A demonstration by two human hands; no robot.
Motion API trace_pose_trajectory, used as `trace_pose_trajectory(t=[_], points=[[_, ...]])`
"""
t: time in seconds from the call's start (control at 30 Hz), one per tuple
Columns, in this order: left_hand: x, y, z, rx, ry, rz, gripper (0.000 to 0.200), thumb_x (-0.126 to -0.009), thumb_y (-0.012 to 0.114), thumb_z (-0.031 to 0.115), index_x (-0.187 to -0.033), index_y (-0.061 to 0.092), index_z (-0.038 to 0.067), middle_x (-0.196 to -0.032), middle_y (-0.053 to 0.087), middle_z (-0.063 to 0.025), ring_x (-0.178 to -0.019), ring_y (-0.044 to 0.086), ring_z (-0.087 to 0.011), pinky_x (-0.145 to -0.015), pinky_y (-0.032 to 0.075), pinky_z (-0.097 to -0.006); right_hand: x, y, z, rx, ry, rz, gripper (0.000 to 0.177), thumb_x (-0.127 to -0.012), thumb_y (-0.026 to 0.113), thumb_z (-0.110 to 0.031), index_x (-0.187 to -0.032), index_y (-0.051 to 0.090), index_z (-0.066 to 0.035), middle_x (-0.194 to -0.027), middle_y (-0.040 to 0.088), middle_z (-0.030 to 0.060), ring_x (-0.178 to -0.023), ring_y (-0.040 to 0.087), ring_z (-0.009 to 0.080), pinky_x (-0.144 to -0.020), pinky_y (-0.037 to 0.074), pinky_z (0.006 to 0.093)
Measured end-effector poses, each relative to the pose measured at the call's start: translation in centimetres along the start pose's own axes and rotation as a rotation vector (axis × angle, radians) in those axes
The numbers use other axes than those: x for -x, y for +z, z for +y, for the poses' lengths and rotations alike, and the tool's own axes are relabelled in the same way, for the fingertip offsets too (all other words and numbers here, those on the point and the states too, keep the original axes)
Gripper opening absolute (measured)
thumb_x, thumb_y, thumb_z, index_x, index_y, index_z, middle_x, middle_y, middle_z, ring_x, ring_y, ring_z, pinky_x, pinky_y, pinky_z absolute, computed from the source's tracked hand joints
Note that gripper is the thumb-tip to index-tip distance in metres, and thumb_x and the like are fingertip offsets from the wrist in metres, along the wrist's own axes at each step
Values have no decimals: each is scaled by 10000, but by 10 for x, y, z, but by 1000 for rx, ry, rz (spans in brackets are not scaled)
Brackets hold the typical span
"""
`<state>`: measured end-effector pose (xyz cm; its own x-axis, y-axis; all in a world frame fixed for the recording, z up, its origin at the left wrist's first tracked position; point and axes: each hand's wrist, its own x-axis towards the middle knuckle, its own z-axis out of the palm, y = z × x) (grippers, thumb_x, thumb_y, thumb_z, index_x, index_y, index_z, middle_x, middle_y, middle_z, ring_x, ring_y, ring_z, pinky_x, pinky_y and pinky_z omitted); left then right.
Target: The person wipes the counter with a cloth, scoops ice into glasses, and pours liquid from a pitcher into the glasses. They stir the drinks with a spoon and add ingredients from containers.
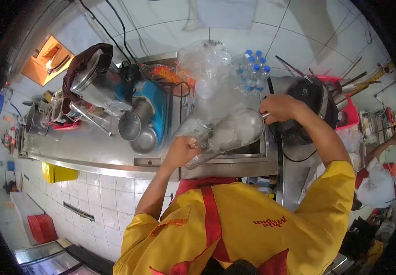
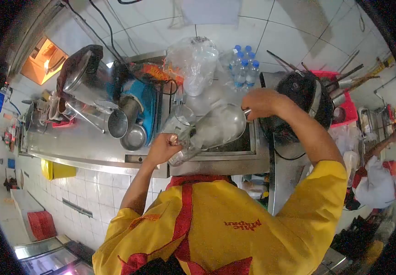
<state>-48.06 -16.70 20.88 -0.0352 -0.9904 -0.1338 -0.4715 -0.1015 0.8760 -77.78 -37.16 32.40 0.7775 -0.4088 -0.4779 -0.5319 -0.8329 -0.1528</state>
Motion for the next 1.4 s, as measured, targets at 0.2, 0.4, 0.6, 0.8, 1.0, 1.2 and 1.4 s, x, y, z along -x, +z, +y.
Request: trace_pose_trajectory(t=[0.2,0.4,0.6,0.8,1.0,1.2,1.4], points=[[-16,7,-1,-103,-1,-2,286,-747,713,125,-643,474,6,-569,450,-41,-577,418,-108,-551,380,-313,-1,16,13,-84,18,-27,290,-713,712,-227,-916,701,-19,-850,676,220,-832,662,387,-737,517,471],[-20,12,-16,-5,89,71,300,-756,710,130,-648,452,22,-576,443,-22,-571,404,-106,-544,369,-313,0,70,34,-242,44,152,291,-726,727,-222,-941,701,-27,-863,680,212,-831,667,387,-748,527,448],[-21,17,-26,110,87,108,287,-771,669,92,-640,418,43,-585,400,22,-591,366,-74,-543,334,-281,21,77,29,-239,139,307,296,-724,744,-232,-941,701,-35,-856,668,219,-831,667,391,-751,524,458],[-24,27,-25,122,110,126,276,-772,661,71,-639,421,34,-591,395,25,-596,367,-71,-542,334,-273,24,77,30,-239,112,319,280,-732,747,-247,-927,701,-50,-881,682,193,-853,661,392,-754,527,469],[-21,33,-19,136,114,181,232,-763,659,104,-651,476,16,-567,456,-10,-579,419,-82,-535,374,-292,43,60,14,-95,192,377,283,-729,751,-227,-952,698,-60,-912,691,169,-856,660,383,-773,527,466],[-22,34,-20,198,101,161,302,-766,680,72,-628,414,35,-588,399,26,-587,355,-62,-533,328,-270,40,81,39,-250,149,284,296,-731,740,-222,-947,693,-25,-888,674,206,-845,660,381,-767,510,465],[-22,30,-18,110,102,143,226,-769,669,109,-656,496,17,-543,473,-26,-500,452,-96,-486,388,-302,35,95,42,-404,88,270,333,-720,726,-240,-909,666,27,-811,626,246,-767,633,384,-686,479,428]])
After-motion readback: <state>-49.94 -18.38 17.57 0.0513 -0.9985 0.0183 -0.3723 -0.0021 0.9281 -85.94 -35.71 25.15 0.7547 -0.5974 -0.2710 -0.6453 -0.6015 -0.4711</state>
